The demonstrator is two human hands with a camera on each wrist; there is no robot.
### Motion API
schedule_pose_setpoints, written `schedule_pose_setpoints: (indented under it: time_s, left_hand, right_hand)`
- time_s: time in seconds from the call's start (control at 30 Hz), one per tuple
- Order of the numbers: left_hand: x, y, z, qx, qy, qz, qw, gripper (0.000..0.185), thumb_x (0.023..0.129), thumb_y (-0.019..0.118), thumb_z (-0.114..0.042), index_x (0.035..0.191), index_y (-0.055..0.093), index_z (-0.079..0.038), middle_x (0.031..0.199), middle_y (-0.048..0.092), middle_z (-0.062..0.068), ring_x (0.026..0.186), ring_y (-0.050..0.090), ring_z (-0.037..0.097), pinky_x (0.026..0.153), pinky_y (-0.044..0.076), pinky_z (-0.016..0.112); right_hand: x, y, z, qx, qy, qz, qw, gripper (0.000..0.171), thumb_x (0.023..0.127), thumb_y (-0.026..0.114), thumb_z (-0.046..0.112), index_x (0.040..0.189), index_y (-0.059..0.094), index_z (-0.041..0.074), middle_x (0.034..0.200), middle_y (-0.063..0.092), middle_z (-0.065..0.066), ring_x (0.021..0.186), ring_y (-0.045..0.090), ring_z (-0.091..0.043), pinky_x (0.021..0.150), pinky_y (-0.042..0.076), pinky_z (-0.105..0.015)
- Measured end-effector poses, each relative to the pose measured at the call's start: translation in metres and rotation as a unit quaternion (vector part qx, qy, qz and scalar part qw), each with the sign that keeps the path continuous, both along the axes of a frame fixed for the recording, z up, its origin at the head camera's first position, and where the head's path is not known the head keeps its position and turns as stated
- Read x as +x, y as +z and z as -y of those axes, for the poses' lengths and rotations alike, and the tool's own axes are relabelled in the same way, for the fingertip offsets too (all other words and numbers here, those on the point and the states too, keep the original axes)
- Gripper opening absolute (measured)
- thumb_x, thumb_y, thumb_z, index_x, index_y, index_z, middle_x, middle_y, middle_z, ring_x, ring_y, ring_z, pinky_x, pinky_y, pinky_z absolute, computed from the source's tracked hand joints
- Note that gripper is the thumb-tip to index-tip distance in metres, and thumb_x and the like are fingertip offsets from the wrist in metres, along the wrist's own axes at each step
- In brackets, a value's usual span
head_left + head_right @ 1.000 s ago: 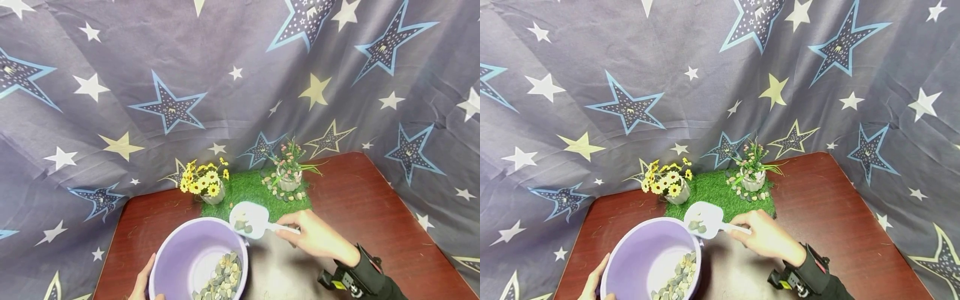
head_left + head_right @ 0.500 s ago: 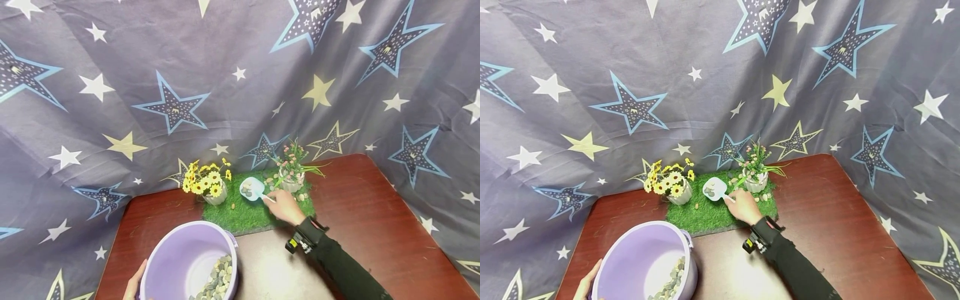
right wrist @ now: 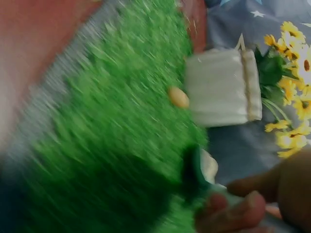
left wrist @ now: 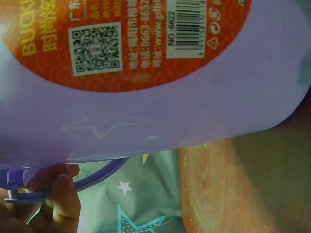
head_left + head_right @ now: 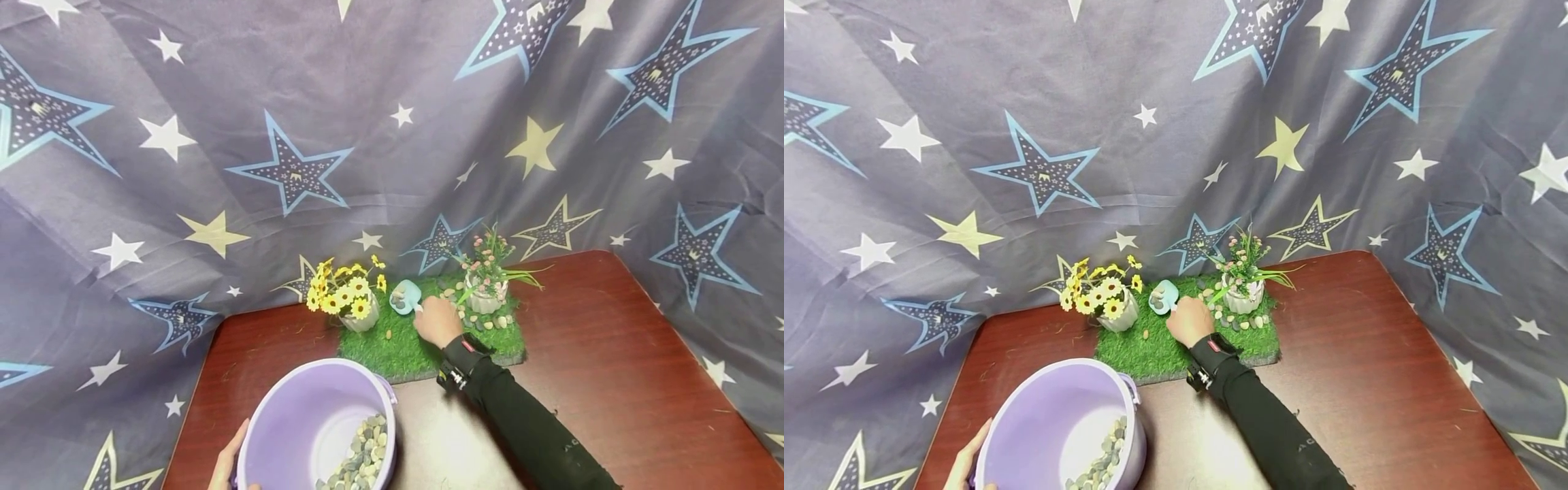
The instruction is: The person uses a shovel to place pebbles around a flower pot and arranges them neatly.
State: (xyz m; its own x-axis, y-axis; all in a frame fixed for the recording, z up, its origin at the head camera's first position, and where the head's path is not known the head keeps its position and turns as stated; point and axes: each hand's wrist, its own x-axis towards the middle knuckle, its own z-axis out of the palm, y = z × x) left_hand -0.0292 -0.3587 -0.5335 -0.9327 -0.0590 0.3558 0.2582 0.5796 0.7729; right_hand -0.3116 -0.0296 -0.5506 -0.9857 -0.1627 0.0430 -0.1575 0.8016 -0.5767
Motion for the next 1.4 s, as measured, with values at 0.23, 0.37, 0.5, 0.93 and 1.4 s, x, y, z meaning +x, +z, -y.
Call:
schedule_pose_setpoints:
  time_s: [0.23,0.37,0.5,0.93,1.4]
  left_hand:
    - [0.002,0.000,-0.004,0.035,0.015,0.062,0.9973,0.091,0.086,0.069,0.000,0.161,0.034,-0.040,0.127,0.052,-0.033,0.096,0.062,-0.003,0.065,0.057,0.024]
    - [0.003,0.000,-0.007,0.017,0.018,0.073,0.9970,0.092,0.086,0.068,0.002,0.162,0.033,-0.037,0.126,0.049,-0.036,0.095,0.062,-0.003,0.065,0.058,0.025]
    - [0.001,0.001,-0.008,0.029,-0.002,0.049,0.9984,0.094,0.084,0.067,0.004,0.163,0.033,-0.033,0.128,0.052,-0.033,0.097,0.062,-0.003,0.067,0.057,0.021]
    - [0.002,0.000,-0.001,0.012,0.008,0.050,0.9986,0.093,0.086,0.069,0.000,0.162,0.032,-0.040,0.130,0.049,-0.034,0.099,0.060,-0.004,0.067,0.055,0.022]
    - [0.004,0.007,-0.010,-0.027,0.076,0.068,0.9944,0.092,0.076,0.064,0.007,0.160,0.036,-0.015,0.120,0.047,-0.038,0.089,0.060,-0.004,0.060,0.054,0.022]
  right_hand:
    - [-0.022,0.041,0.003,0.121,0.032,0.037,0.991,0.018,0.089,0.073,0.023,0.088,0.071,0.005,0.097,0.075,-0.017,0.087,0.072,-0.034,0.075,0.059,-0.046]
    - [-0.029,0.058,-0.001,0.153,0.053,0.065,0.985,0.022,0.093,0.069,0.025,0.099,0.075,0.006,0.109,0.075,-0.018,0.096,0.072,-0.035,0.079,0.059,-0.047]
    - [-0.030,0.063,-0.007,0.146,0.072,0.085,0.983,0.020,0.096,0.064,0.023,0.099,0.075,0.006,0.109,0.074,-0.017,0.094,0.070,-0.033,0.079,0.056,-0.046]
    - [-0.015,0.038,-0.026,0.068,0.094,0.076,0.990,0.029,0.098,0.058,0.018,0.069,0.058,0.011,0.081,0.068,-0.014,0.069,0.062,-0.027,0.064,0.049,-0.039]
    - [-0.001,0.049,-0.007,0.125,0.091,0.041,0.987,0.009,0.086,0.070,0.016,0.080,0.070,0.008,0.093,0.074,-0.013,0.082,0.070,-0.031,0.072,0.058,-0.045]
